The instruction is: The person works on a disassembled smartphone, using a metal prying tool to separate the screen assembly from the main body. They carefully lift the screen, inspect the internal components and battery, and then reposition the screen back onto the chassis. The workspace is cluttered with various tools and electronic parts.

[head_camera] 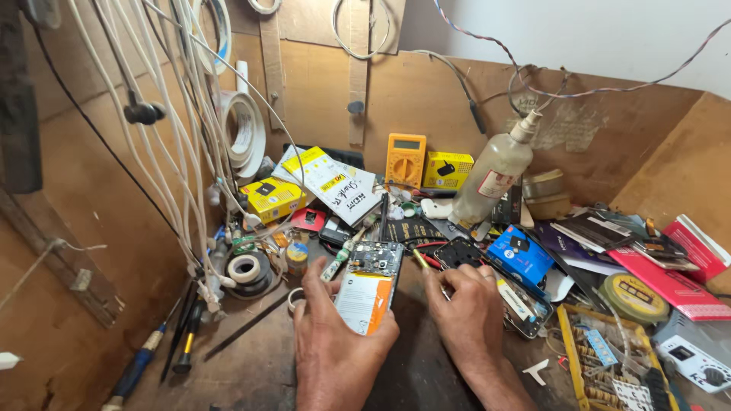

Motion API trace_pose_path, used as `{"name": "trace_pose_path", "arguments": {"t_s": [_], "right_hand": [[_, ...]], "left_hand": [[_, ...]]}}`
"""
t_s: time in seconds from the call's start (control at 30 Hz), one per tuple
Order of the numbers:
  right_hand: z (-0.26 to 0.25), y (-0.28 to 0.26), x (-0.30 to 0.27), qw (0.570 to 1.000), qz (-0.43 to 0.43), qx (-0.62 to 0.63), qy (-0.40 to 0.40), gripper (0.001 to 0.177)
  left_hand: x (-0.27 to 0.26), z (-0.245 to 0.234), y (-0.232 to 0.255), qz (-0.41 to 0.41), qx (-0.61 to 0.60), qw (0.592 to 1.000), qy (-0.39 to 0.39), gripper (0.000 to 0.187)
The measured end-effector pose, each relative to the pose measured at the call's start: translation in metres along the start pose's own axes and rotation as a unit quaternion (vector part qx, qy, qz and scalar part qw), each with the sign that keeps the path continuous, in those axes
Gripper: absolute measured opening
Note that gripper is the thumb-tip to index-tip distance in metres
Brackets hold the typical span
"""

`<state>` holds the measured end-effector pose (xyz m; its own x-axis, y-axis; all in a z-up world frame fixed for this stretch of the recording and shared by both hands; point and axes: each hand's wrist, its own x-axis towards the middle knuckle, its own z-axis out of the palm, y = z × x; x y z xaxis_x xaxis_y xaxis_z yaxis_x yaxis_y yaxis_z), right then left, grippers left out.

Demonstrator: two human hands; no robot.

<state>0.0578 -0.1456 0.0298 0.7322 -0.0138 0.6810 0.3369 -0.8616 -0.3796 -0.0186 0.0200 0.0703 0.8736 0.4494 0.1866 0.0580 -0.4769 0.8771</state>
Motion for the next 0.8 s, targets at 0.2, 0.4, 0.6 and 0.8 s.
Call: {"name": "trace_pose_path", "arguments": {"t_s": [0.2, 0.4, 0.6, 0.8], "right_hand": [[0.015, -0.012, 0.020, 0.997, -0.062, -0.008, 0.055, 0.031], [0.010, -0.005, -0.005, 0.936, 0.118, 0.328, -0.045, 0.024], [0.011, 0.007, 0.001, 0.801, 0.226, 0.526, -0.176, 0.021], [0.018, 0.021, 0.006, 0.739, 0.280, 0.596, -0.142, 0.017]], "left_hand": [[-0.001, 0.008, -0.002, 0.023, -0.046, 0.999, 0.013, 0.106], [0.002, 0.025, -0.003, 0.093, -0.067, 0.990, 0.080, 0.105], [-0.003, 0.045, 0.002, 0.139, -0.106, 0.980, 0.092, 0.100], [0.012, 0.046, -0.002, 0.209, -0.070, 0.975, 0.039, 0.099]]}}
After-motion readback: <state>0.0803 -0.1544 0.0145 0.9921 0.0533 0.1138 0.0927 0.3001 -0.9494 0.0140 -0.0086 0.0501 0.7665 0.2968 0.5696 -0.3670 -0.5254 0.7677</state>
